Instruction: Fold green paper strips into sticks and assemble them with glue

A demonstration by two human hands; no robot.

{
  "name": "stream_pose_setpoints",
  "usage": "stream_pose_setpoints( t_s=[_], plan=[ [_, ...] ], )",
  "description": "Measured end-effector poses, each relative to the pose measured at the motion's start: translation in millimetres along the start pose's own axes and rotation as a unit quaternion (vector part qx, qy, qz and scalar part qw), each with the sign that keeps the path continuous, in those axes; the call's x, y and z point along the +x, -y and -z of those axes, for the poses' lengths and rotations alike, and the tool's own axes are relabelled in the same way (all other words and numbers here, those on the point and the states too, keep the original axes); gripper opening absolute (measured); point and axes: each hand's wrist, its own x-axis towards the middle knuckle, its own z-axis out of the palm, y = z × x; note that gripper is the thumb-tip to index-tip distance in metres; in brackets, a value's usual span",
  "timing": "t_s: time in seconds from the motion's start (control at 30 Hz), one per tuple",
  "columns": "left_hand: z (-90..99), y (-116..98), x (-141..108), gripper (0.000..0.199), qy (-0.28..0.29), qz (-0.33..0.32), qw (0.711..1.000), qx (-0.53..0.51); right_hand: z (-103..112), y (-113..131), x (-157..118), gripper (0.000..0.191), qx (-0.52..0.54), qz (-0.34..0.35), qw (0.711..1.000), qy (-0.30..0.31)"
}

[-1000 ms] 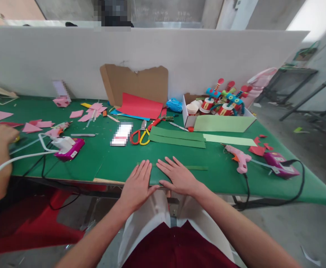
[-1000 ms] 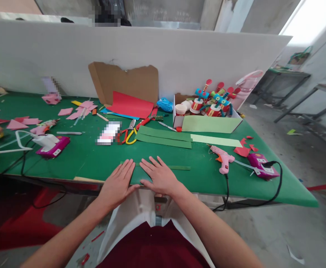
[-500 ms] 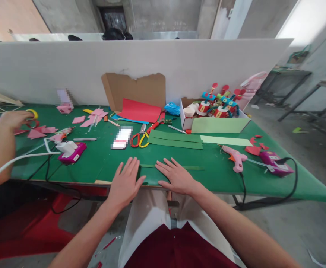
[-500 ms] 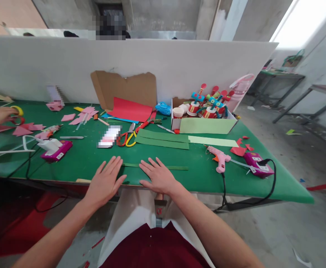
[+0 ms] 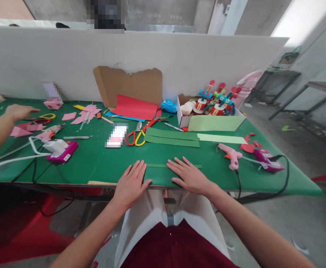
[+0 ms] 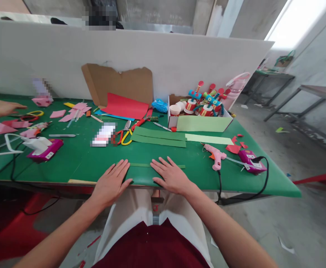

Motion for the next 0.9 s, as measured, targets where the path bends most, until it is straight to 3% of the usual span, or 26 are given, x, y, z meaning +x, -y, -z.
stream_pose_setpoints(
  t_s=[0.13,0.23,0.3,0.4,0.5,0.57,0.67,0.9],
  plan=[
    [5.0,10,-6,0.055,0.005,0.022,1.000,0.009,8,-19,-27,0.056,-0.007,-0.024,1.000,0.011],
    [14.9,5,-2,0.055,0.006,0.044,0.999,0.014,10,-25,-38,0.057,-0.016,-0.042,0.999,0.015],
    [21.5,-11,6,0.055,-0.008,0.049,0.999,0.013,10,-26,-41,0.057,-0.022,-0.046,0.999,0.015],
    [23.0,-51,25,0.054,-0.012,-0.021,1.000,-0.018,9,-25,-41,0.057,-0.032,-0.043,0.998,0.012],
    [12.5,-88,42,0.055,0.016,-0.081,0.996,-0.041,7,-26,-40,0.057,-0.043,-0.038,0.998,0.007],
    [4.1,-99,48,0.057,0.024,-0.085,0.995,-0.042,6,-27,-40,0.057,-0.050,-0.034,0.998,0.005],
    [-2.4,-91,46,0.062,0.027,-0.086,0.995,-0.033,5,-28,-40,0.056,-0.057,-0.029,0.998,-0.001],
    [2.1,-30,18,0.063,0.008,-0.072,0.997,-0.003,5,-29,-41,0.058,-0.053,-0.028,0.998,0.003]
  ],
)
